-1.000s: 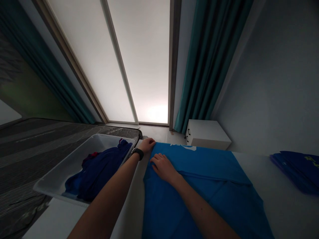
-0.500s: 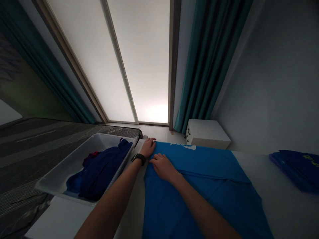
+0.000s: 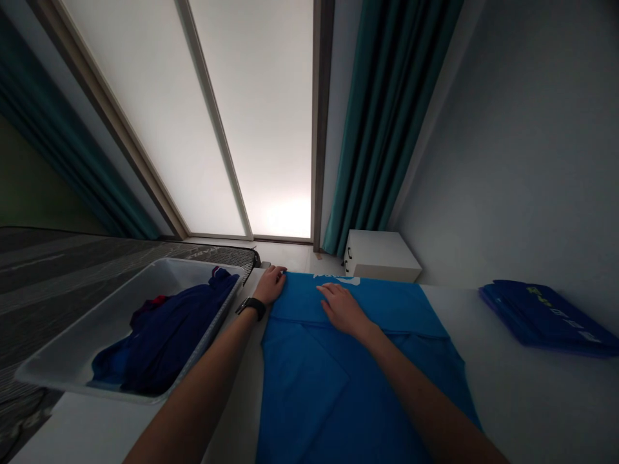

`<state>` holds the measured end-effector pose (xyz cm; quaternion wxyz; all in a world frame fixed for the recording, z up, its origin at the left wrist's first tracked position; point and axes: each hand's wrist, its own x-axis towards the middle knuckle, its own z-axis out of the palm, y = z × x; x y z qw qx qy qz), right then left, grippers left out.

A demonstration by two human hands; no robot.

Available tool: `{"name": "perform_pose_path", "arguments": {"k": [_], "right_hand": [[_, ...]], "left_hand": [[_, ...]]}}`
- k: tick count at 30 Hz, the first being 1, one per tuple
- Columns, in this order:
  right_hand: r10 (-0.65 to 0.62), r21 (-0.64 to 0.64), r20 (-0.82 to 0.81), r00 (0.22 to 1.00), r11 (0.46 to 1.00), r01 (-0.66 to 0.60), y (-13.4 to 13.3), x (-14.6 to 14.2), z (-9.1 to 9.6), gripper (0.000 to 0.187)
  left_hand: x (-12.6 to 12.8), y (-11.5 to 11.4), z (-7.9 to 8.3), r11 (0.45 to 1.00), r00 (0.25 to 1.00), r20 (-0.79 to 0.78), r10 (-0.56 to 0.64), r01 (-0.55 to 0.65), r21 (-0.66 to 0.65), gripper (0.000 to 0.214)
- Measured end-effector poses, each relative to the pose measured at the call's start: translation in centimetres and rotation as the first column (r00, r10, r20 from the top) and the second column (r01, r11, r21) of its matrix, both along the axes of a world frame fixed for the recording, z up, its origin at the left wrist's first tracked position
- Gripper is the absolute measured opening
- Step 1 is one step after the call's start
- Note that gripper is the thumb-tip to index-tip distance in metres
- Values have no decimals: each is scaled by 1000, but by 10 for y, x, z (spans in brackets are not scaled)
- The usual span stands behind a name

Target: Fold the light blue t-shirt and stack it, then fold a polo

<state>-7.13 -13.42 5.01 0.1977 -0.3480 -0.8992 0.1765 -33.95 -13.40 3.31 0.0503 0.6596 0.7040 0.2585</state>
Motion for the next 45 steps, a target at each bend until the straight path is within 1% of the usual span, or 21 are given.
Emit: {"name": "perform_pose_path", "arguments": {"k": [3,8,11,14,16,19,22,24,26,28,31,34,36,38,40,45], "right_hand": [[-133,-24,93,987,990,136,15,42,-13,47],[-300,27,211,930,953,301,29,105,-35,53],[-383,53,289,878,922,384,32,134,-44,57],[-431,46,380,818,892,449,32,153,-52,60],[-438,28,419,795,882,471,31,160,-56,63],[-441,16,426,790,877,480,30,163,-61,66],[-426,-10,428,797,880,476,31,164,-60,68],[-408,-30,428,806,885,464,34,165,-58,68],[-398,-12,412,820,897,441,38,168,-55,65],[-411,35,394,822,901,433,44,173,-54,63],[-449,78,393,802,886,457,53,180,-57,62],[-464,62,419,781,872,485,58,185,-61,63],[-465,44,432,773,867,497,59,188,-64,64],[-465,38,435,771,865,500,60,190,-66,66],[-461,42,432,775,869,494,62,192,-67,66],[-452,46,439,776,874,483,64,194,-69,67]], "left_hand": [[0,-1,1,1000,1000,4,-3,3,3,30],[-1,0,2,1000,1000,16,-5,5,11,31],[-3,1,0,1000,1000,23,-13,12,19,32],[-4,1,-1,999,999,25,-22,22,30,33],[-5,0,-3,999,999,24,-26,25,40,36],[-5,-2,-5,997,999,8,-39,39,64,41],[-5,-6,-6,996,996,-74,-42,47,77,43],[-3,-10,-5,997,988,-147,-45,53,54,45],[5,-15,-1,996,973,-214,-87,92,16,47],[19,-20,3,986,948,-274,-162,163,-17,49],[43,-27,8,967,910,-330,-252,244,-67,54],[63,-32,8,953,892,-335,-303,277,-126,59],[68,-35,6,944,891,-321,-320,271,-189,62],[69,-37,3,934,894,-309,-324,249,-258,65],[66,-39,0,925,894,-307,-327,237,-297,67],[62,-39,-5,925,881,-329,-339,248,-289,67]]}}
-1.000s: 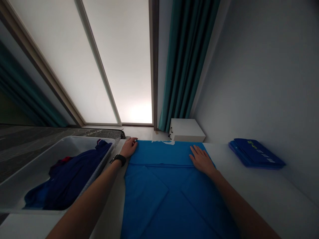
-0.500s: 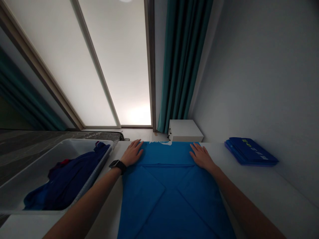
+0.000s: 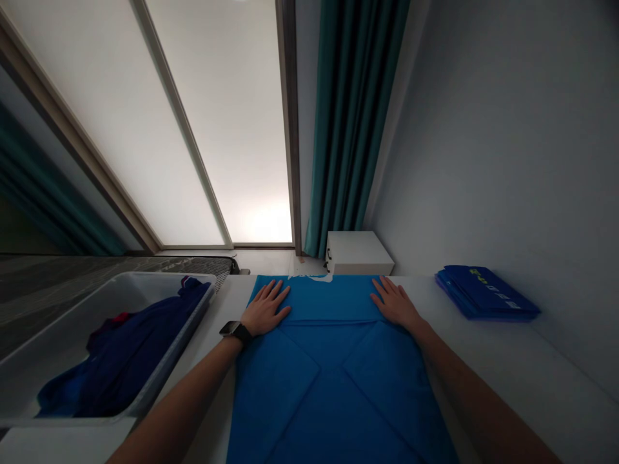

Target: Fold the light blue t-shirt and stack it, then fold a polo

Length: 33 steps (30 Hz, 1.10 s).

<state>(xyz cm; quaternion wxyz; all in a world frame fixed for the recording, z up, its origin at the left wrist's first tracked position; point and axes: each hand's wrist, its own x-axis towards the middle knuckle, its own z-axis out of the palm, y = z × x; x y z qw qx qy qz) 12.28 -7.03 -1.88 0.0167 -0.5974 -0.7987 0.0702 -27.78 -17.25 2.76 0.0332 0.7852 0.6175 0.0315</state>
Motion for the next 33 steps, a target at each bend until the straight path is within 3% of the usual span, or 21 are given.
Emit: {"name": "perform_pose_path", "arguments": {"k": [10,15,18,23,33], "right_hand": [[-10,-31,25,1000,999,10,-3,-3,10,69],[25,39,23,999,999,-26,0,-9,14,70],[20,16,3,1000,1000,-20,3,-10,12,69],[-12,-20,-26,1000,1000,11,9,-6,2,67],[-27,12,-28,999,1000,28,9,-6,-4,67]], "left_hand": [[4,0,2,1000,1000,-10,17,-17,-7,69],[1,9,9,991,997,1,72,-72,113,65],[-7,16,11,985,991,-14,134,-132,113,62],[-20,18,6,971,971,-13,238,-238,5,62],[-24,17,-2,964,965,62,256,-259,54,61]]}}
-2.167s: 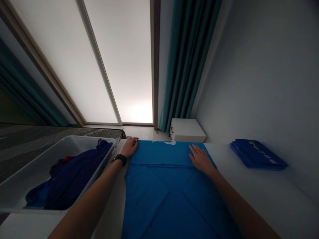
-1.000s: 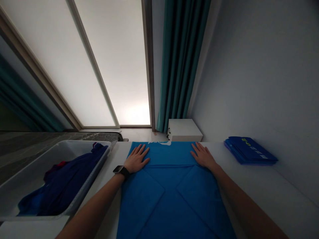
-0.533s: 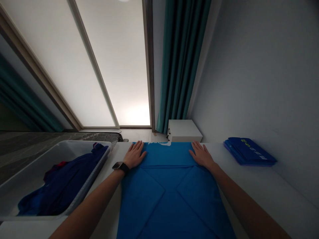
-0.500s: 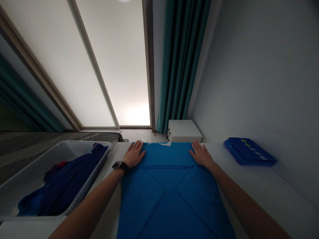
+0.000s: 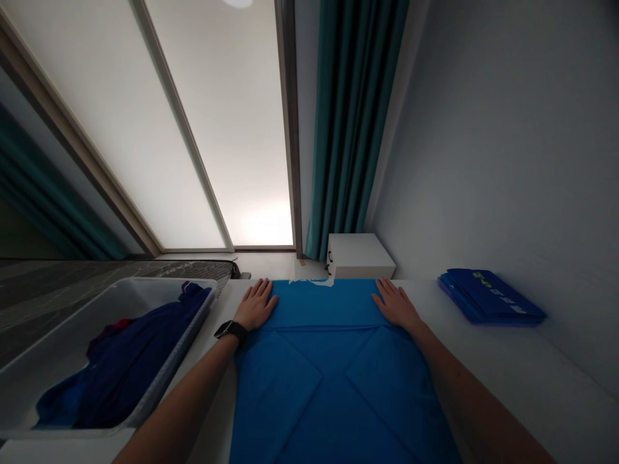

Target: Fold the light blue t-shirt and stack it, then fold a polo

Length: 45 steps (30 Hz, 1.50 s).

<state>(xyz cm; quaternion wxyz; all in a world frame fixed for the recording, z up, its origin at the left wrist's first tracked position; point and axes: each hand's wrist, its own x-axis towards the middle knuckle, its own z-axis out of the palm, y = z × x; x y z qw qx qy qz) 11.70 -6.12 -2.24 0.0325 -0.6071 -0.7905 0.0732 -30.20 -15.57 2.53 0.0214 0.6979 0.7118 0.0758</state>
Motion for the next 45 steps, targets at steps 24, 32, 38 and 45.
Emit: {"name": "perform_pose_path", "arguments": {"k": [24,32,38,45], "right_hand": [[-11,20,-26,1000,1000,11,3,3,-7,66],[-39,23,-140,989,999,43,24,15,-12,58],[-68,16,-257,964,997,75,53,20,-4,53],[-29,-25,-320,947,999,22,64,26,7,36]], "left_hand": [[-41,32,13,977,977,136,166,-182,112,36],[-39,30,14,978,978,145,147,-166,123,29],[-39,27,16,969,964,228,134,-176,173,28],[-36,21,23,966,923,342,178,-230,118,34]]}}
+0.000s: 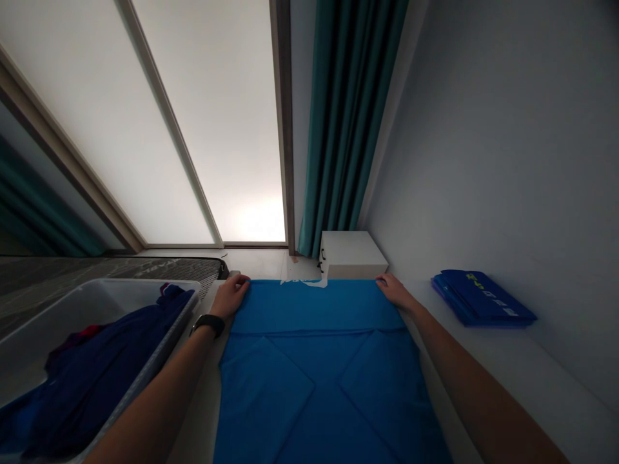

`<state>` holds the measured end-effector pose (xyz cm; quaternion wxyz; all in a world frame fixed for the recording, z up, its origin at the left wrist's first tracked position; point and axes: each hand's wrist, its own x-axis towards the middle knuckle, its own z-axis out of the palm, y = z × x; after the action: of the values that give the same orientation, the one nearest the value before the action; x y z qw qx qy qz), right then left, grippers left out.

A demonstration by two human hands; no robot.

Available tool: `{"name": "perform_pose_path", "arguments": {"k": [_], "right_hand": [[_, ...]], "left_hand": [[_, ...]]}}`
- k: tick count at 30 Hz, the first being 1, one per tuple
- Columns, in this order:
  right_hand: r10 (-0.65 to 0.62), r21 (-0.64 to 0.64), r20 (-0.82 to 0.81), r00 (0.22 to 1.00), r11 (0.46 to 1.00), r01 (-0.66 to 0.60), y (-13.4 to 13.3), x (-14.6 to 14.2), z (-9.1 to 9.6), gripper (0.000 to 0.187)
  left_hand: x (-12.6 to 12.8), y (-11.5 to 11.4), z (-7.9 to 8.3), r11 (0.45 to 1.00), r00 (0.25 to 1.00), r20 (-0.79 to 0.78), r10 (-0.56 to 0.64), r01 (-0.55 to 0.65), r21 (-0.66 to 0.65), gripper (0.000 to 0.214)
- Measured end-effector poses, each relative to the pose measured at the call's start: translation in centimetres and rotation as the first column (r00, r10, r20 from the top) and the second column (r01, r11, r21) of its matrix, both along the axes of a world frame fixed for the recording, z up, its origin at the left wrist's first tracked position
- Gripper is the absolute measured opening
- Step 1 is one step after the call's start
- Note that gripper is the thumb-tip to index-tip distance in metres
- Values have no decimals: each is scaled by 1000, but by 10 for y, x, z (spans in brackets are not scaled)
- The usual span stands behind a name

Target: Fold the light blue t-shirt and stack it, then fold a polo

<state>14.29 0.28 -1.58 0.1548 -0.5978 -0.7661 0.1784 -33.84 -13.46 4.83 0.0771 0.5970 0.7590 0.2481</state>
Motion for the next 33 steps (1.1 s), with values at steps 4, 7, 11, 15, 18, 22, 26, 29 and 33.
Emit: {"name": "perform_pose_path", "arguments": {"k": [4,7,11,15,18,22,26,29,33], "right_hand": [[6,24,-60,998,1000,-4,-5,1,3,33],[-4,46,-94,996,999,8,-8,2,4,32],[12,50,-114,993,999,-6,-10,3,7,29],[36,36,-98,995,999,-33,-6,5,10,22],[17,33,-71,997,999,-14,-2,4,13,17],[-26,51,-37,999,998,28,2,2,15,20],[-71,94,19,997,993,68,1,-1,15,20],[-124,117,70,990,986,115,0,-2,16,21],[-156,86,95,983,985,148,-2,-1,21,21]], "left_hand": [[1,0,2,1000,999,-46,-11,11,-14,39],[0,1,2,1000,998,-70,-4,1,-29,39],[-2,2,0,999,998,-67,6,-9,-53,39],[-5,3,-1,998,998,-56,10,-13,-62,39],[-6,3,-2,999,999,-46,3,-5,-45,41],[-7,3,-3,999,999,-46,-3,2,-32,42],[-7,3,-2,999,999,-43,2,-4,-37,38],[-8,4,-3,999,1000,-16,-7,6,-39,33],[-9,4,-4,999,999,29,-25,26,-21,32]]}}
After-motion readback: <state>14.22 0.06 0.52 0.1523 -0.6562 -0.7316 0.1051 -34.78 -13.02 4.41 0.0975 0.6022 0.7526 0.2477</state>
